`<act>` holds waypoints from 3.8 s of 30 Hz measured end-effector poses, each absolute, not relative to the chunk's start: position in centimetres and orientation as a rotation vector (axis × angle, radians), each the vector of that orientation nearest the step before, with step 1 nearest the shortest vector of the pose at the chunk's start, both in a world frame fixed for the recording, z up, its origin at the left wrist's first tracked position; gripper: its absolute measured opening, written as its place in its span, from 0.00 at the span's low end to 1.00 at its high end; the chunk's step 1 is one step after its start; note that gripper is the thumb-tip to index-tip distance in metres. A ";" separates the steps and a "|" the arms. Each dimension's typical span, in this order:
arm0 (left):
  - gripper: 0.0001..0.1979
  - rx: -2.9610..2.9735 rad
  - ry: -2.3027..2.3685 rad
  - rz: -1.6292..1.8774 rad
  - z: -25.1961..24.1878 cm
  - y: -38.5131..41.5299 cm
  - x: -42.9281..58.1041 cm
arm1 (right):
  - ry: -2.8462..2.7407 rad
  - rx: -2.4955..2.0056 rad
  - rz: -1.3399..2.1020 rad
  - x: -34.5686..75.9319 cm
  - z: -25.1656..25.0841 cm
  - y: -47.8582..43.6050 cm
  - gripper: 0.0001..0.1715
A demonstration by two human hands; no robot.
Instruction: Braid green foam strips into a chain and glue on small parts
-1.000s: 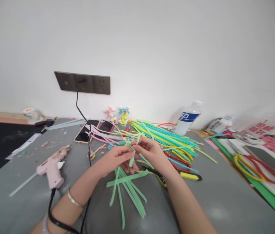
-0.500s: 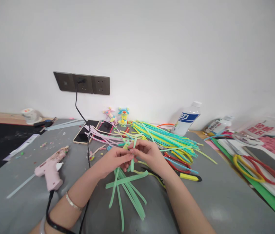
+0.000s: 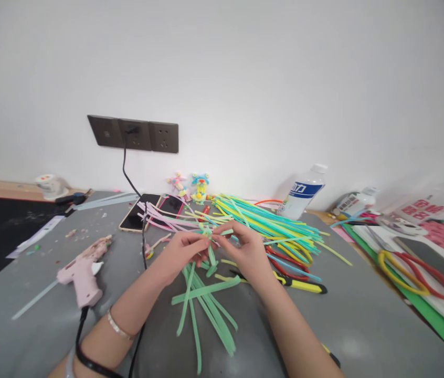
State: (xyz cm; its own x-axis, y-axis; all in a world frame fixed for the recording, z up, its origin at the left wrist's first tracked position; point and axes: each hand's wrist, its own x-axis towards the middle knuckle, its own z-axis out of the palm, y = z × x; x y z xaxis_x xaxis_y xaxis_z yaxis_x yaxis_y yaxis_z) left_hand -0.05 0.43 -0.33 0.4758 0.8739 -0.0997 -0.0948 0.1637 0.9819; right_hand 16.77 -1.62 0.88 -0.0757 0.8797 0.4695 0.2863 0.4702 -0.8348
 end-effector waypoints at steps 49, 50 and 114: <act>0.10 1.358 0.905 1.254 1.0 0.1 -0.4 | -1.530 -0.850 0.797 17.2 1.0 -1.4 0.04; 0.09 1.389 0.904 1.264 1.0 0.1 -0.5 | -1.522 -0.849 0.814 17.3 1.1 -1.4 0.04; 0.15 1.020 0.694 0.701 0.2 0.3 -0.5 | -1.614 -0.892 1.093 17.3 1.2 -1.6 0.07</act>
